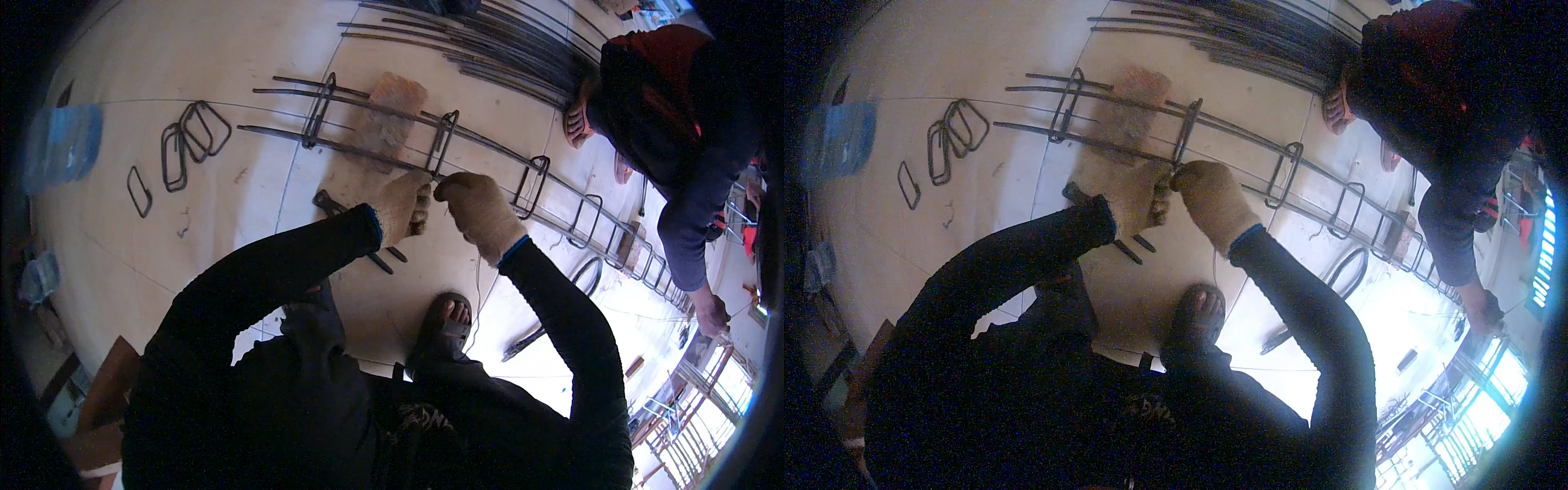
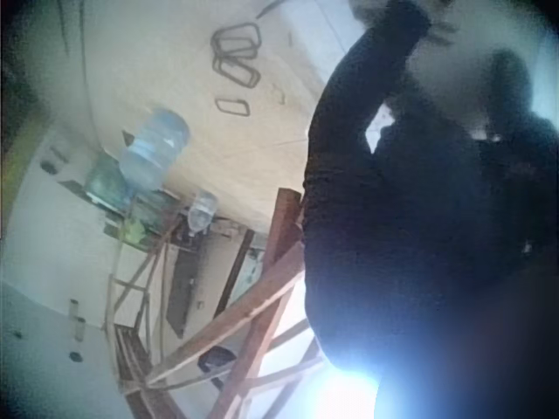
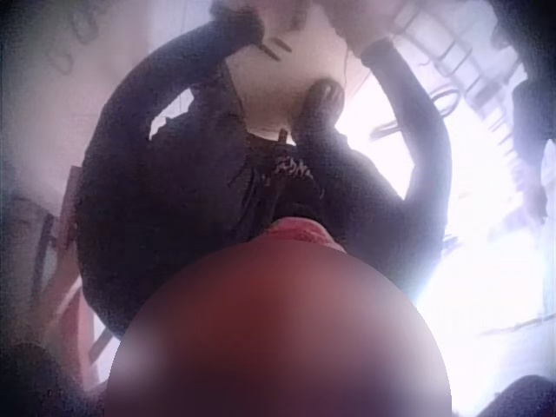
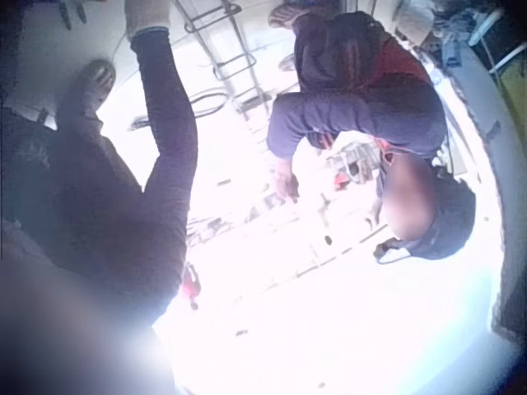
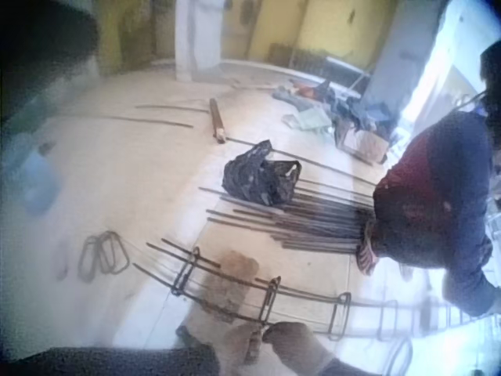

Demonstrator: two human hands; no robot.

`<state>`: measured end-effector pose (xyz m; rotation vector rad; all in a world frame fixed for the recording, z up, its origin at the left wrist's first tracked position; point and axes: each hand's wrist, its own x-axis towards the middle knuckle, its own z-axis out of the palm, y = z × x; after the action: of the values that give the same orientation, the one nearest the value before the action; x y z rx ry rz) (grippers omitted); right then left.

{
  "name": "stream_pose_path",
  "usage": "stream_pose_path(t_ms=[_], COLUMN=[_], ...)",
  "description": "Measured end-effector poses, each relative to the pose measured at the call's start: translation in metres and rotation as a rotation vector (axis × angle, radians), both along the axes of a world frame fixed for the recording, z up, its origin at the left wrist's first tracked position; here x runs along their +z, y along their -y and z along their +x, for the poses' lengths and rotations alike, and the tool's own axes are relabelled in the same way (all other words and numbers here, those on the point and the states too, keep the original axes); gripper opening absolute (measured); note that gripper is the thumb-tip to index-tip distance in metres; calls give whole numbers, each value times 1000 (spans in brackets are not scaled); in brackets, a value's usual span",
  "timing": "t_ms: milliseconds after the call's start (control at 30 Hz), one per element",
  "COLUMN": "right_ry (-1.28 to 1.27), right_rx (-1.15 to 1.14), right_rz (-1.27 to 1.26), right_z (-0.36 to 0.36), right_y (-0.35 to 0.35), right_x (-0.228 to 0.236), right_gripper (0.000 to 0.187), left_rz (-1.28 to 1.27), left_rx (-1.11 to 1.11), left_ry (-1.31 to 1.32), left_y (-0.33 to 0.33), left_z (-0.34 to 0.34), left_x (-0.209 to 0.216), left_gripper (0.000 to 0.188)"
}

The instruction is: The person assembles a rebar cage by placing U-shaped rebar stirrups onto longitudinal bars laid on the floor. They use pliers to twist and secure binding wire at each intersection, working along the length of the cage. Another person assists by holding the structure and handing materials.

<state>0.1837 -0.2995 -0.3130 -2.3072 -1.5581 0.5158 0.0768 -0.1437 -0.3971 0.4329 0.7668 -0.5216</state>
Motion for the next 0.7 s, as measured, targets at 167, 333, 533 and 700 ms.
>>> stream_pose_path(t_ms=[167,333,533,700], right_ry=[-449,-90,-342,-385], right_rx=[-322,-246,-663,-633], right_rz=[-43,194,-224,-203], right_z=[25,-6,-78,-87], right_y=[36,44,20,-11], right_x=[-6,-37,-41,-37], right_gripper=[23,18,20,29], left_rz=[34,383,1021,1676], left_rx=[-56,-156,-642,-1030], left_ry=[63,-10,134,492], left_y=[-13,-13,-24,-13], left_z=[3,19,43,59], left_x=[-1,13,29,45], left_gripper=[24,26,32,43])
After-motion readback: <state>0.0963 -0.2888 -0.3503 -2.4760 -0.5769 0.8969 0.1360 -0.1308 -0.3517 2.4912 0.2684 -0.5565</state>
